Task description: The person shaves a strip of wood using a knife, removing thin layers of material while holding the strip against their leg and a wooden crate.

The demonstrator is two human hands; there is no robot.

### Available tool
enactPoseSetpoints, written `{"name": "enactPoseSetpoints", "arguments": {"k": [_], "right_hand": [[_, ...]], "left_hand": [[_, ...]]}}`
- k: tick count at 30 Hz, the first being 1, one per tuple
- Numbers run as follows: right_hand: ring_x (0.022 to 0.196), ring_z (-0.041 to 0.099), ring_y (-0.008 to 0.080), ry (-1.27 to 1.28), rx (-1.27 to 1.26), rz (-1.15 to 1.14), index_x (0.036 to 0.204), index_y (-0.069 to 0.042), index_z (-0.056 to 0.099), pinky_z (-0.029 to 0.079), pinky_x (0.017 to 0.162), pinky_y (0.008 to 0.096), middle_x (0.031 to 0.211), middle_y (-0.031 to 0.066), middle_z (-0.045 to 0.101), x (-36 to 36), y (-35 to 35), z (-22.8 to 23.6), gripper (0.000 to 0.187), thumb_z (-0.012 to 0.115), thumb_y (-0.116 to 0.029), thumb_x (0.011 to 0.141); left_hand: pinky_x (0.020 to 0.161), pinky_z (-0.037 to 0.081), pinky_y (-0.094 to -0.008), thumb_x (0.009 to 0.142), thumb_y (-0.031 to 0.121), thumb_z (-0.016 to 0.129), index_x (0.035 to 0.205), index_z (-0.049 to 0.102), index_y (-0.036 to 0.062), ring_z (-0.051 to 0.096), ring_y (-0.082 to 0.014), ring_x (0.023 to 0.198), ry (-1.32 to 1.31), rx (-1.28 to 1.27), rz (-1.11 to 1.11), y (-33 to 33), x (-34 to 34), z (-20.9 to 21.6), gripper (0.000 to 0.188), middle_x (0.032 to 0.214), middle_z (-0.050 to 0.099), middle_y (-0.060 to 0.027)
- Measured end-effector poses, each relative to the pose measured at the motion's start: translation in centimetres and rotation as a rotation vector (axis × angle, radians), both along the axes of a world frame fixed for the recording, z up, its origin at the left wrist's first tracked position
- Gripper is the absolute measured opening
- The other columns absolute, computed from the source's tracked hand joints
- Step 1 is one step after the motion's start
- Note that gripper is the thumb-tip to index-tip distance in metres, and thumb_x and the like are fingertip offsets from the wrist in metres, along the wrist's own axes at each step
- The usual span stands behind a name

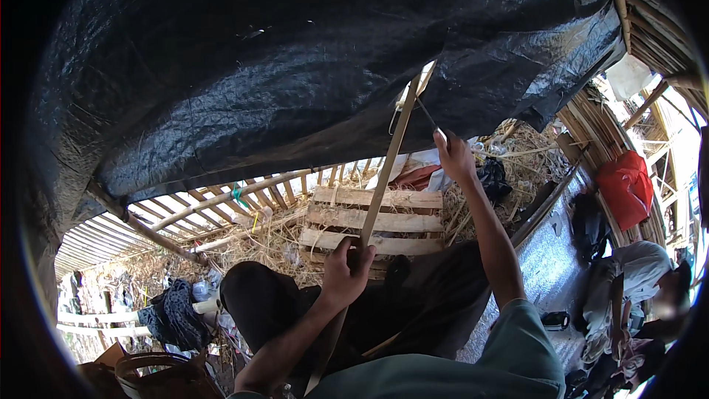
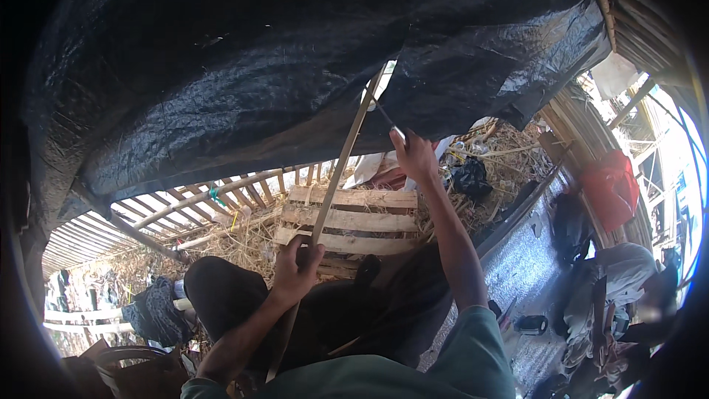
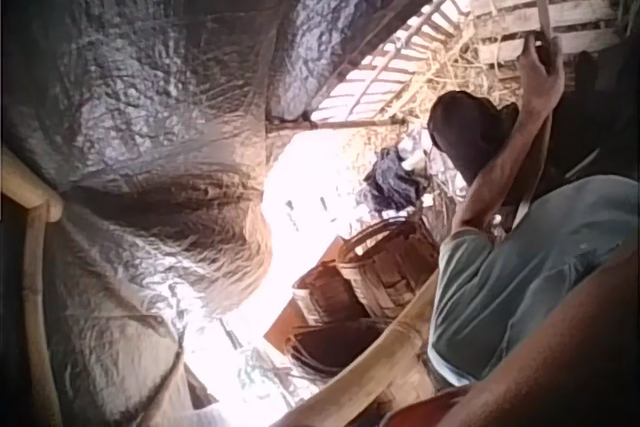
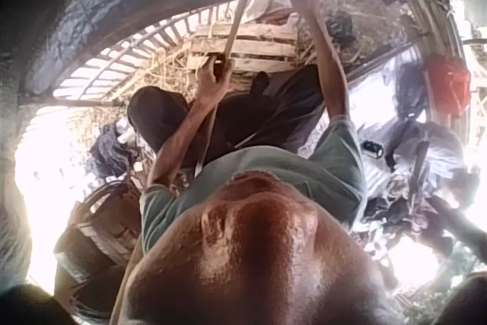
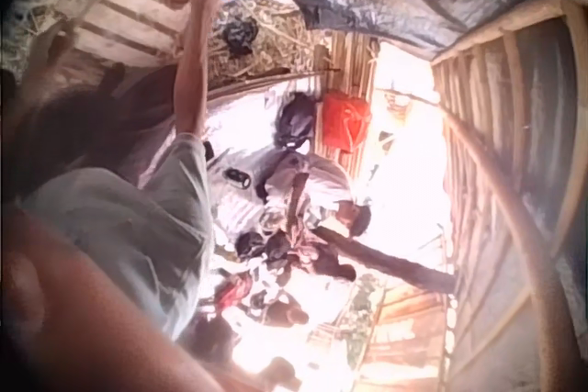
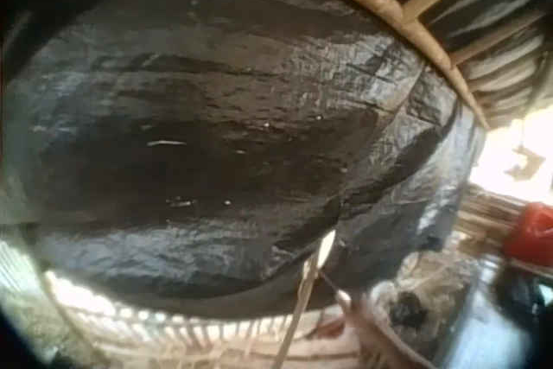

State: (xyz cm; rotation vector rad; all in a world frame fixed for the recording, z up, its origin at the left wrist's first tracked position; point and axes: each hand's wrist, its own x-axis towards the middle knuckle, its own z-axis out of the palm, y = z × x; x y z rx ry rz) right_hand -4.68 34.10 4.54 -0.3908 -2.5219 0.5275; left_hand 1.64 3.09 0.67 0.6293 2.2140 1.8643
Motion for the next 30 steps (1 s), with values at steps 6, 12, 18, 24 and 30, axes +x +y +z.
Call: {"name": "enactPoseSetpoints", "arguments": {"k": [6, 12, 18, 24, 30], "right_hand": [[0.055, 0.058, 0.0318, -0.049, -0.344, 0.226, 0.091, 0.002, 0.058, 0.043, 0.053, 0.0365, 0.057, 0.0179, 0.055, 2.4, -4.7, -0.3, 0.04, 0.043, -0.036, 0.089], [0.053, 0.059, 0.0301, -0.055, 0.032, 0.442, 0.087, -0.003, 0.058, 0.046, 0.052, 0.0379, 0.055, 0.0116, 0.056, 3.2, -7.5, -0.1, 0.034, 0.059, -0.036, 0.08], [0.06, 0.058, 0.0312, -0.132, 0.068, 0.518, 0.095, 0.002, 0.055, 0.044, 0.055, 0.0384, 0.067, 0.0141, 0.057, 4.2, -6.8, 0.3, 0.039, 0.061, -0.033, 0.078], [0.063, 0.06, 0.0295, -0.215, 0.158, 0.481, 0.094, -0.003, 0.058, 0.047, 0.055, 0.0382, 0.068, 0.0116, 0.059, 4.5, -6.9, 0.1, 0.044, 0.063, -0.042, 0.075], [0.067, 0.062, 0.0304, -0.33, 0.23, 0.438, 0.093, -0.007, 0.06, 0.049, 0.057, 0.0395, 0.071, 0.0091, 0.061, 5.0, -6.5, -0.1, 0.045, 0.063, -0.048, 0.074]], "left_hand": [[0.035, 0.035, -0.0202, 0.089, 0.027, 0.052, 0.089, 0.053, 0.0009, 0.045, -0.0055, 0.042, -0.433, 0.121, -0.047, -0.5, -0.6, 1.4, 0.026, 0.056, 0.049, -0.0012], [0.033, 0.033, -0.0209, 0.093, 0.023, 0.044, 0.092, 0.05, 0.0019, 0.043, -0.0054, 0.038, -0.51, 0.166, -0.079, -0.8, -1.3, 1.3, 0.022, 0.057, 0.051, -0.0029], [0.036, 0.039, -0.0203, 0.092, 0.019, 0.045, 0.095, 0.045, 0.0027, 0.051, -0.0081, 0.042, -0.663, 0.295, -0.171, -0.7, -1.6, 1.9, 0.016, 0.063, 0.057, -0.007], [0.039, 0.042, -0.021, 0.088, 0.007, 0.052, 0.092, 0.044, 0.0046, 0.054, -0.0091, 0.047, -0.331, 0.138, -0.092, -0.3, -1.2, -0.3, 0.01, 0.067, 0.06, -0.0081], [0.057, 0.046, -0.0261, 0.084, 0.005, 0.056, 0.094, 0.048, 0.0024, 0.057, -0.012, 0.065, -0.649, 0.298, -0.052, -0.2, -1.8, -1.0, 0.013, 0.078, 0.06, -0.01]]}}
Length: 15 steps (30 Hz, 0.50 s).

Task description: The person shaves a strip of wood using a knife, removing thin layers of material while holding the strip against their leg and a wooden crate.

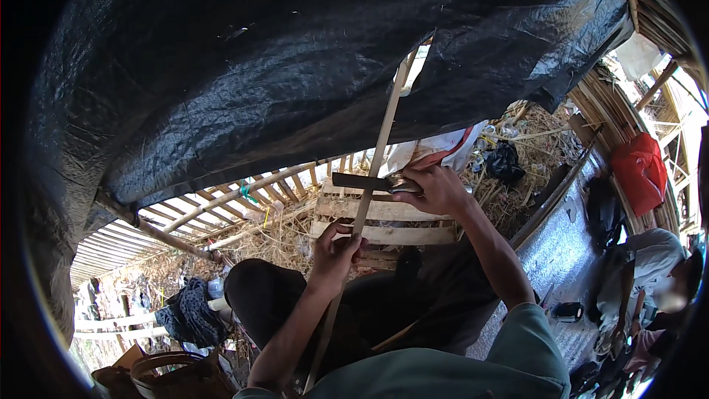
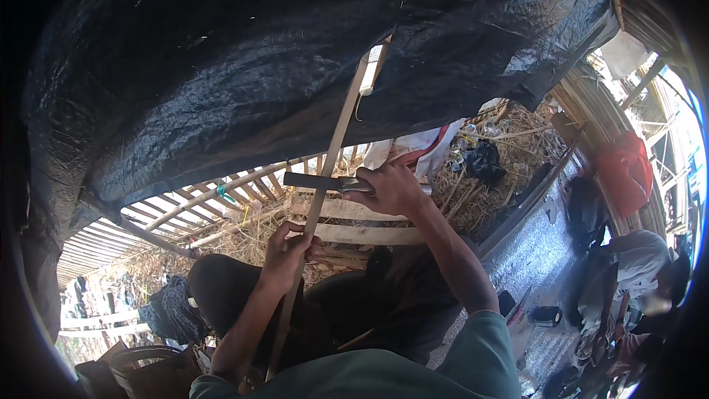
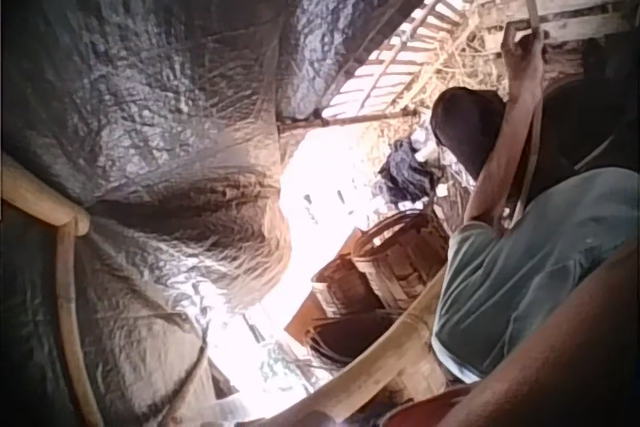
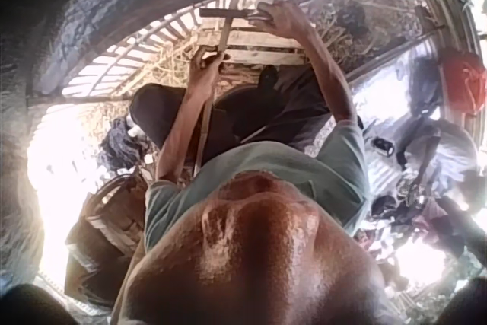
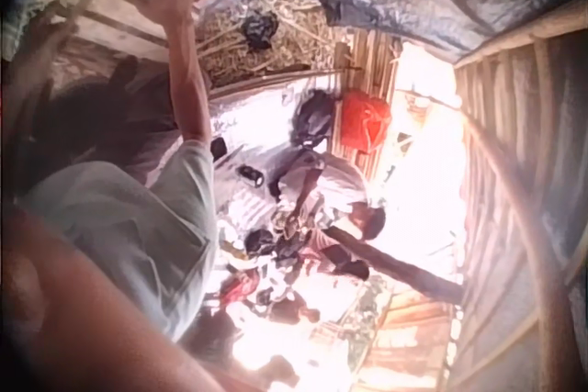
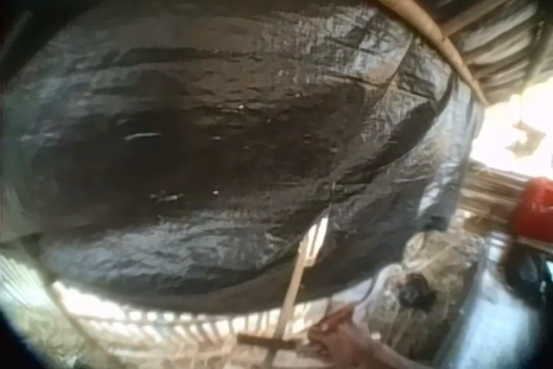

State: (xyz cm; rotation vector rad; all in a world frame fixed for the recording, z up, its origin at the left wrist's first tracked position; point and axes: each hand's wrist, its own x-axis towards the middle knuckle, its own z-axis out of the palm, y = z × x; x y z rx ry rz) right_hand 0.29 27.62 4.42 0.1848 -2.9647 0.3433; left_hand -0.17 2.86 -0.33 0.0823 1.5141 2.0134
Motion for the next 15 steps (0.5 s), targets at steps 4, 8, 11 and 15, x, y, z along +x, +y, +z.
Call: {"name": "enactPoseSetpoints", "arguments": {"k": [4, 8, 11, 15], "right_hand": [[0.067, 0.062, 0.0305, 0.009, -0.044, 0.001, 0.091, -0.006, 0.06, 0.048, 0.056, 0.0393, 0.07, 0.0084, 0.061, 0.0, 0.1, 0.3, 0.046, 0.063, -0.049, 0.073], [0.065, 0.061, 0.0308, 0.108, -0.005, 0.027, 0.091, -0.006, 0.06, 0.048, 0.055, 0.0391, 0.07, 0.0086, 0.061, 0.2, -0.1, 0.2, 0.045, 0.064, -0.047, 0.073], [0.063, 0.06, 0.0315, 0.154, -0.003, 0.13, 0.089, -0.006, 0.06, 0.047, 0.054, 0.039, 0.069, 0.0092, 0.06, 0.1, -0.3, -0.6, 0.045, 0.065, -0.047, 0.072], [0.058, 0.058, 0.0328, 0.122, -0.092, 0.292, 0.085, -0.005, 0.058, 0.046, 0.054, 0.0389, 0.063, 0.0115, 0.058, 0.4, -0.5, -1.7, 0.042, 0.065, -0.044, 0.074]], "left_hand": [[0.055, 0.042, -0.0205, 0.082, 0.003, 0.059, 0.094, 0.056, 0.0016, 0.053, -0.008, 0.064, -0.007, 0.147, 0.108, -0.2, -0.1, -0.4, 0.012, 0.081, 0.062, -0.0075], [0.055, 0.042, -0.0211, 0.083, 0.006, 0.059, 0.091, 0.057, 0.002, 0.052, -0.0074, 0.06, -0.004, 0.085, 0.101, 0.0, -0.3, -0.4, 0.01, 0.075, 0.059, -0.0047], [0.051, 0.043, -0.0242, 0.086, 0.011, 0.055, 0.089, 0.054, 0.0013, 0.049, -0.0094, 0.054, -0.054, 0.033, -0.059, -0.3, -0.7, -1.2, 0.01, 0.069, 0.053, -0.0034], [0.039, 0.036, -0.0228, 0.086, 0.014, 0.056, 0.09, 0.055, -0.0001, 0.043, -0.0076, 0.042, 0.01, -0.102, 0.011, 0.1, 0.2, 0.1, 0.015, 0.064, 0.05, -0.0017]]}}
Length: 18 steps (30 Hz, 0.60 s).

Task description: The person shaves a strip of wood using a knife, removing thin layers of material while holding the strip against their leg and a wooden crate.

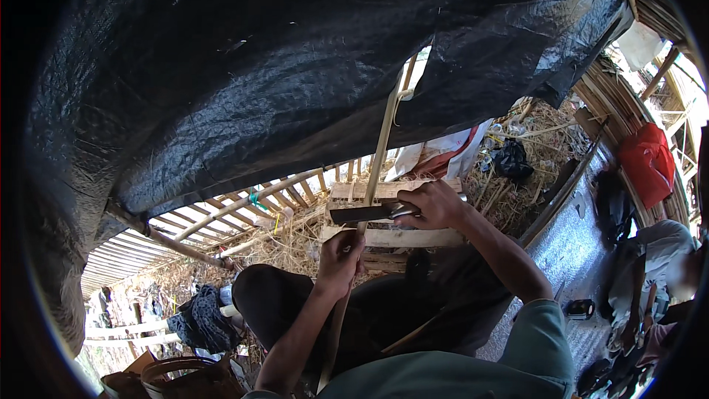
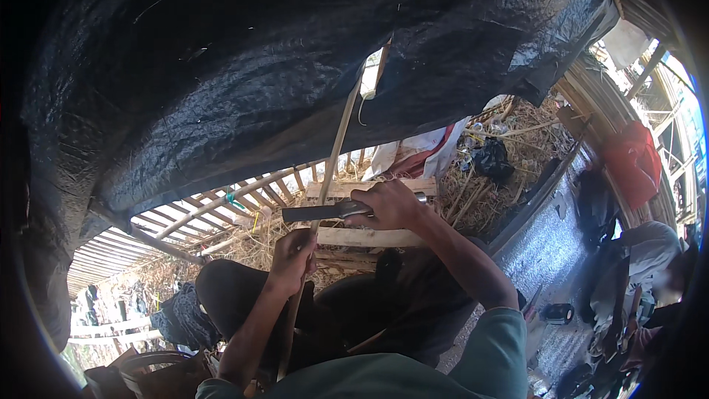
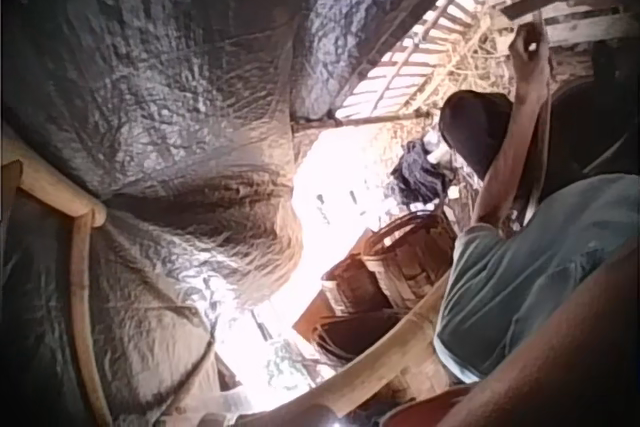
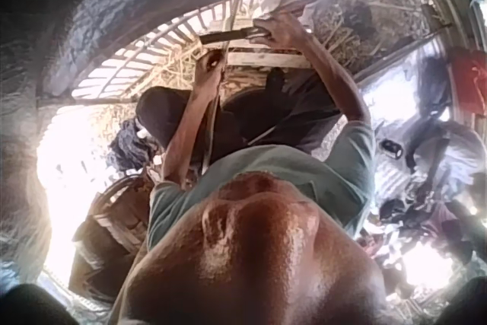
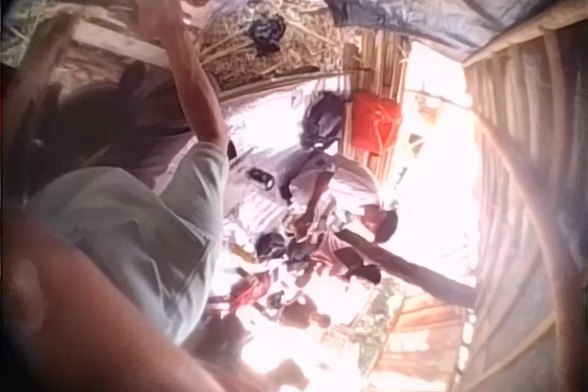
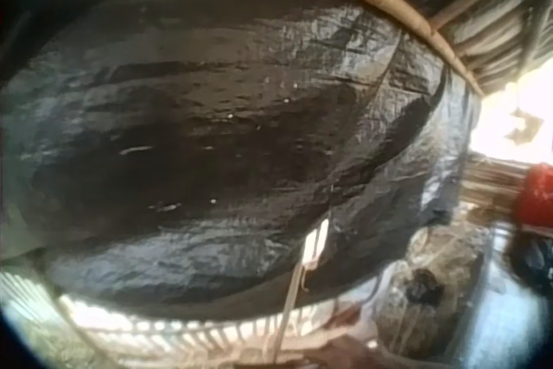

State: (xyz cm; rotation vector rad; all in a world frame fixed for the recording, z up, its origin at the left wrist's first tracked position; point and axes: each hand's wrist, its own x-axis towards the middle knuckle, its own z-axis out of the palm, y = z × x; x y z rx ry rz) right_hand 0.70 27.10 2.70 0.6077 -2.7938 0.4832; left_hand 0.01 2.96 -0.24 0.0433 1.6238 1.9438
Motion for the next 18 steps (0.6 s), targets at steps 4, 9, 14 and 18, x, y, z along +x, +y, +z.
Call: {"name": "enactPoseSetpoints", "arguments": {"k": [4, 9, 14, 18], "right_hand": [[0.056, 0.062, 0.032, 0.035, 0.08, -0.441, 0.088, -0.008, 0.059, 0.049, 0.052, 0.0431, 0.06, 0.0147, 0.06, -3.0, 3.8, -0.8, 0.043, 0.053, -0.05, 0.081], [0.065, 0.062, 0.0345, -0.082, -0.192, -0.713, 0.089, -0.007, 0.06, 0.048, 0.059, 0.0448, 0.063, 0.0156, 0.06, -4.3, 5.8, 0.4, 0.039, 0.055, -0.044, 0.082], [0.06, 0.061, 0.0321, -0.007, 0.008, -0.159, 0.085, -0.008, 0.06, 0.048, 0.057, 0.0429, 0.057, 0.0127, 0.058, -1.7, 3.8, 1.3, 0.043, 0.059, -0.05, 0.076], [0.051, 0.059, 0.0295, 0.151, 0.061, 0.021, 0.081, -0.006, 0.059, 0.047, 0.049, 0.0388, 0.052, 0.0099, 0.056, -1.2, 1.9, -0.2, 0.046, 0.061, -0.051, 0.074]], "left_hand": [[0.038, 0.036, -0.0201, 0.085, 0.013, 0.059, 0.092, 0.057, -0.0032, 0.047, -0.005, 0.043, 0.235, -0.093, -0.016, -0.6, 0.7, -0.1, 0.018, 0.066, 0.054, -0.0014], [0.036, 0.037, -0.0212, 0.084, 0.013, 0.06, 0.085, 0.059, -0.0039, 0.047, -0.0052, 0.04, 0.26, -0.14, 0.012, 0.0, 0.9, 0.5, 0.017, 0.061, 0.054, -0.0014], [0.036, 0.038, -0.0213, 0.084, 0.012, 0.059, 0.085, 0.056, -0.0025, 0.047, -0.0056, 0.04, 0.247, -0.143, -0.019, -0.4, 0.2, 0.1, 0.015, 0.06, 0.052, -0.0009], [0.035, 0.036, -0.021, 0.089, 0.014, 0.052, 0.086, 0.048, 0.0019, 0.045, -0.0063, 0.039, 0.024, 0.049, -0.104, 0.1, 0.8, 0.0, 0.013, 0.058, 0.05, -0.0019]]}}
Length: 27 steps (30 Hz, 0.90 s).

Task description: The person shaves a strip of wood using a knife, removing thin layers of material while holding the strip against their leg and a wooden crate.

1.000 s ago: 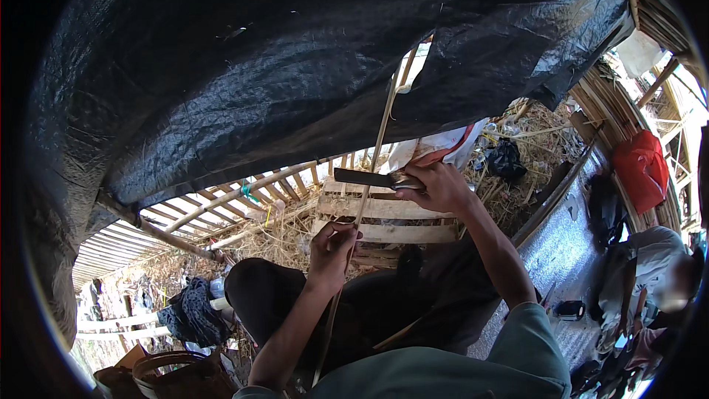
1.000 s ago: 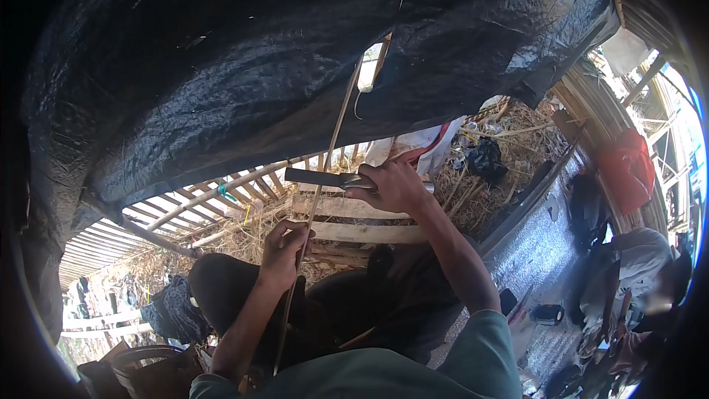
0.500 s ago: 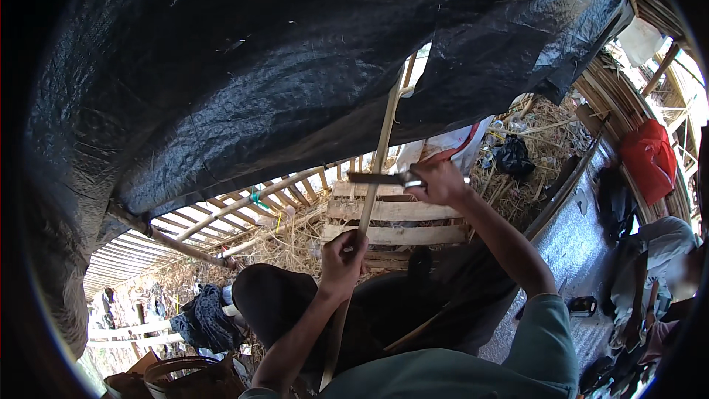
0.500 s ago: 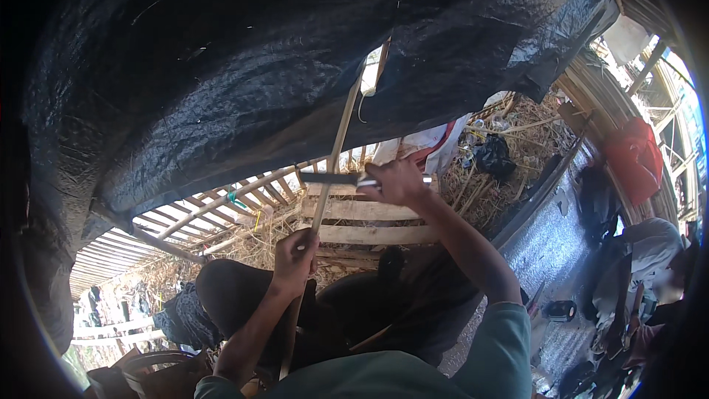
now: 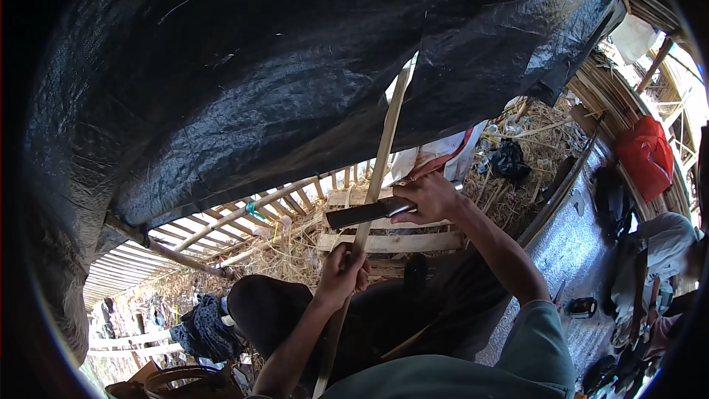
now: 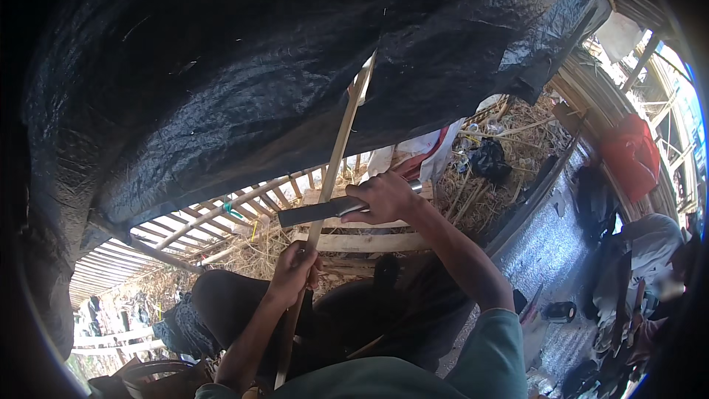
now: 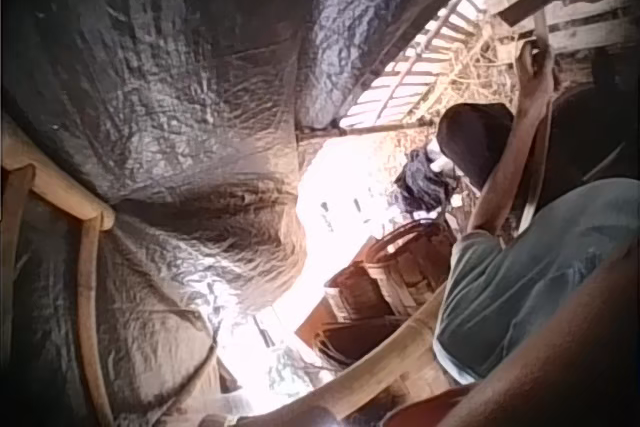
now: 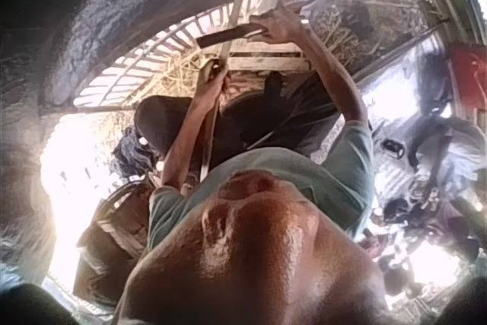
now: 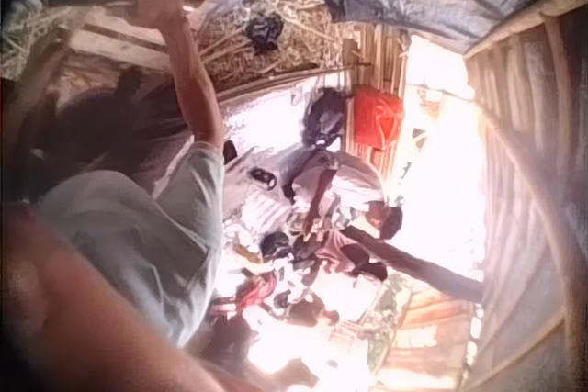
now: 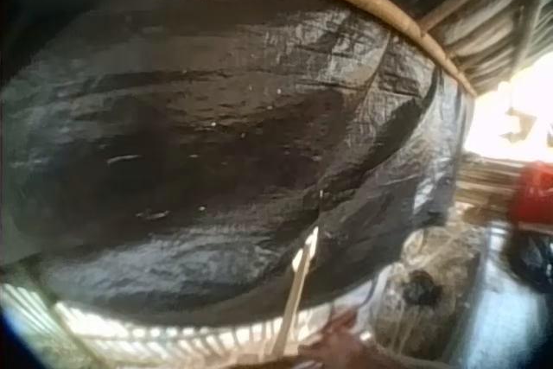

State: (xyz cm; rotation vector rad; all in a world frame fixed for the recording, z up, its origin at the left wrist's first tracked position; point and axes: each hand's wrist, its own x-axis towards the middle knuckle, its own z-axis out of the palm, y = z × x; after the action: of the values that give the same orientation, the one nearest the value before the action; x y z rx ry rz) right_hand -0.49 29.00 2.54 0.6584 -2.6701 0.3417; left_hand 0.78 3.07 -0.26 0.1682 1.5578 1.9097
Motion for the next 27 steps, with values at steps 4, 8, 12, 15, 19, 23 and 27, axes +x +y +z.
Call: {"name": "enactPoseSetpoints", "arguments": {"k": [4, 8, 12, 15, 19, 23, 27], "right_hand": [[0.049, 0.058, 0.0288, -0.034, 0.012, 0.017, 0.079, -0.006, 0.058, 0.046, 0.047, 0.0376, 0.049, 0.0074, 0.054, 0.5, -0.4, 1.1, 0.046, 0.06, -0.052, 0.075], [0.049, 0.058, 0.0281, 0.001, 0.012, 0.031, 0.078, -0.007, 0.058, 0.046, 0.047, 0.038, 0.049, 0.0073, 0.054, 0.3, -0.3, 0.7, 0.046, 0.06, -0.053, 0.074], [0.049, 0.058, 0.0281, 0.107, 0.009, -0.103, 0.078, -0.009, 0.058, 0.045, 0.046, 0.0388, 0.049, 0.0079, 0.054, -1.0, 1.5, -0.2, 0.045, 0.06, -0.054, 0.073], [0.052, 0.06, 0.0313, -0.09, -0.277, -0.581, 0.086, -0.006, 0.06, 0.046, 0.046, 0.0399, 0.052, 0.0136, 0.056, -3.2, 3.6, 1.2, 0.04, 0.057, -0.045, 0.08], [0.055, 0.06, 0.0331, -0.19, -0.466, -0.641, 0.088, -0.004, 0.06, 0.047, 0.049, 0.0399, 0.055, 0.0147, 0.056, -2.5, 3.0, 3.1, 0.035, 0.055, -0.038, 0.084], [0.064, 0.06, 0.0309, -0.302, -0.229, -0.262, 0.086, -0.005, 0.06, 0.048, 0.063, 0.04, 0.059, 0.0138, 0.056, -0.8, 2.9, 1.6, 0.038, 0.059, -0.042, 0.079], [0.064, 0.061, 0.0304, 0.22, 0.058, -0.101, 0.081, -0.008, 0.061, 0.048, 0.061, 0.0402, 0.058, 0.0118, 0.056, -0.8, 3.3, -0.8, 0.044, 0.065, -0.05, 0.07]], "left_hand": [[0.034, 0.031, -0.0197, 0.092, 0.018, 0.046, 0.089, 0.046, 0.0038, 0.041, -0.0059, 0.038, 0.06, -0.071, -0.062, -0.1, -0.2, 0.0, 0.015, 0.057, 0.046, -0.0014], [0.035, 0.03, -0.0187, 0.093, 0.02, 0.045, 0.087, 0.047, 0.0039, 0.039, -0.0046, 0.038, 0.145, -0.126, -0.048, 0.1, 0.2, 0.2, 0.018, 0.054, 0.044, 0.0006], [0.039, 0.033, -0.0232, 0.089, 0.018, 0.05, 0.082, 0.05, 0.0027, 0.044, -0.0072, 0.042, 0.509, -0.272, 0.047, 0.4, 0.4, -1.2, 0.017, 0.052, 0.046, -0.0014], [0.043, 0.036, -0.0276, 0.087, 0.017, 0.054, 0.081, 0.051, 0.002, 0.046, -0.0106, 0.045, 0.616, -0.326, 0.063, 0.9, 0.5, -0.8, 0.016, 0.052, 0.048, -0.0048], [0.044, 0.037, -0.0281, 0.086, 0.016, 0.055, 0.081, 0.052, 0.0019, 0.049, -0.0123, 0.046, 0.585, -0.353, 0.056, 0.7, 0.6, -0.7, 0.015, 0.054, 0.051, -0.0056], [0.045, 0.039, -0.0281, 0.085, 0.016, 0.055, 0.079, 0.052, 0.0013, 0.054, -0.0136, 0.048, 0.512, -0.359, 0.061, 0.0, 0.1, -0.2, 0.016, 0.056, 0.054, -0.0064], [0.045, 0.04, -0.0293, 0.085, 0.015, 0.056, 0.081, 0.051, 0.001, 0.056, -0.0174, 0.048, 0.637, -0.366, 0.096, 0.4, 0.1, -0.4, 0.016, 0.056, 0.055, -0.0081]]}}
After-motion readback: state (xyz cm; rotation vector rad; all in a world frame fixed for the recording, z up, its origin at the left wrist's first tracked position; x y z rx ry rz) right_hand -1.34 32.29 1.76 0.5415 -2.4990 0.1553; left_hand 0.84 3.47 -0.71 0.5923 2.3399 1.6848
